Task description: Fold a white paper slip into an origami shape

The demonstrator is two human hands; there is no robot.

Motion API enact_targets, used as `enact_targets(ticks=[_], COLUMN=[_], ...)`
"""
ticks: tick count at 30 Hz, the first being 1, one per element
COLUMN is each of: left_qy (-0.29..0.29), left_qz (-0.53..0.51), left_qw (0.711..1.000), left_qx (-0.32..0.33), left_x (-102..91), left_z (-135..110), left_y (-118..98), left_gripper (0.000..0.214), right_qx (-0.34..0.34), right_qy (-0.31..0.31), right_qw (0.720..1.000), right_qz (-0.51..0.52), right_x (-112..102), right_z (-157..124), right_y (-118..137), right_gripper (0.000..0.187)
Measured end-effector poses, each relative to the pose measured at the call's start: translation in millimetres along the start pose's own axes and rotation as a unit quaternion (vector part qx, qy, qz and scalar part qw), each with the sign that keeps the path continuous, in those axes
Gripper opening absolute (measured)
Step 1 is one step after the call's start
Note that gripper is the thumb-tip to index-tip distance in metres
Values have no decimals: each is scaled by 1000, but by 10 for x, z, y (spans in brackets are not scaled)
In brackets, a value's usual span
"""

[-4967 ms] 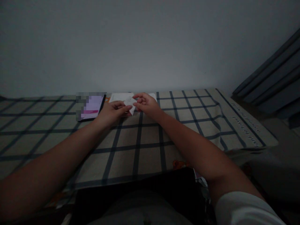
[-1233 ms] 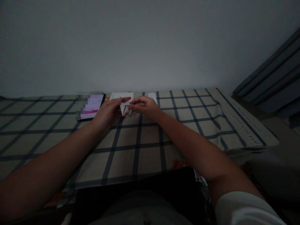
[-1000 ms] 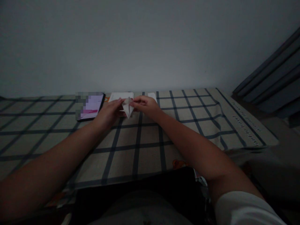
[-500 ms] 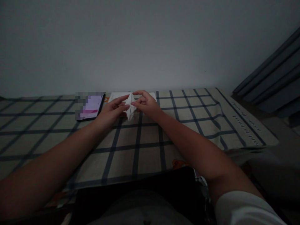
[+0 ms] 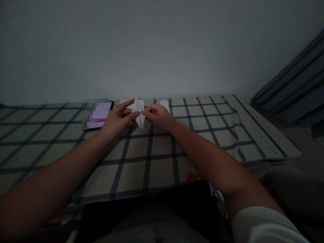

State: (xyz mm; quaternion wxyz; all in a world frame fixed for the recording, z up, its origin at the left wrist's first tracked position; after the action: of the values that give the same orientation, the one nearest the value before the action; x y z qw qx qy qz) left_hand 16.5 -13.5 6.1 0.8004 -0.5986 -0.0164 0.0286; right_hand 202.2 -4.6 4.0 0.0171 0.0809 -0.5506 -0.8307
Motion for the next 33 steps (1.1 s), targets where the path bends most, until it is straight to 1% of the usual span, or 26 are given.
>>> enact_targets(ticks=[3, 6, 10, 11, 15, 18, 21, 24, 26, 29, 33], left_qy=[-6, -18, -37, -46, -115, -77, -38, 1, 20, 26, 23], left_qz=[-2, -13, -18, -17, -9, 10, -11, -38, -48, -75, -119], left_qw=[1000, 1000, 999, 999, 993, 997, 999, 999, 998, 994, 988], left_qx=[9, 13, 2, 1, 23, 10, -17, -34, -48, -72, -95], left_x=[-3, -2, 24, 28, 1, -9, 17, 56, 64, 46, 18], left_z=[2, -8, -17, -11, 38, 41, -12, -63, -68, -33, 4], left_y=[1, -20, -33, -29, -13, -27, -58, -71, -62, -41, -41], left_gripper=[66, 63, 60, 57, 42, 34, 26, 26, 26, 25, 36], right_qx=[-6, 9, 16, 10, -37, -86, -162, -222, -237, -253, -275], right_qy=[6, 11, 18, 12, -30, -35, -11, 15, 21, 24, 37], right_qw=[1000, 999, 998, 999, 999, 995, 983, 968, 962, 955, 946], right_qz=[18, 46, 53, 45, 6, -42, -88, -116, -135, -156, -167], right_x=[9, 16, 26, 27, 26, 26, 34, 38, 30, 14, 14], right_z=[0, 11, 18, 17, 12, 1, -15, -20, -12, 3, -3], right_y=[-7, -24, -48, -55, -84, -76, -45, -33, -45, -68, -67], right_gripper=[38, 39, 40, 39, 35, 33, 28, 27, 28, 26, 27])
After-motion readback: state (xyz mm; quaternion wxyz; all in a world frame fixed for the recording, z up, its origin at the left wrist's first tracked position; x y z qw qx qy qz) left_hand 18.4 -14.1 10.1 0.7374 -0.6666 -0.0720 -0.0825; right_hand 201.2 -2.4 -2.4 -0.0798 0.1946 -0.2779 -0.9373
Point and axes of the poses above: each hand's wrist, its own z-axis towards the middle knuckle, its own x-axis out of the palm, y = z × x, the point moved 1 cm from there along z, towards the middle knuckle, and after that the axes turned 12 degrees about -y, right-handed, at the moved point
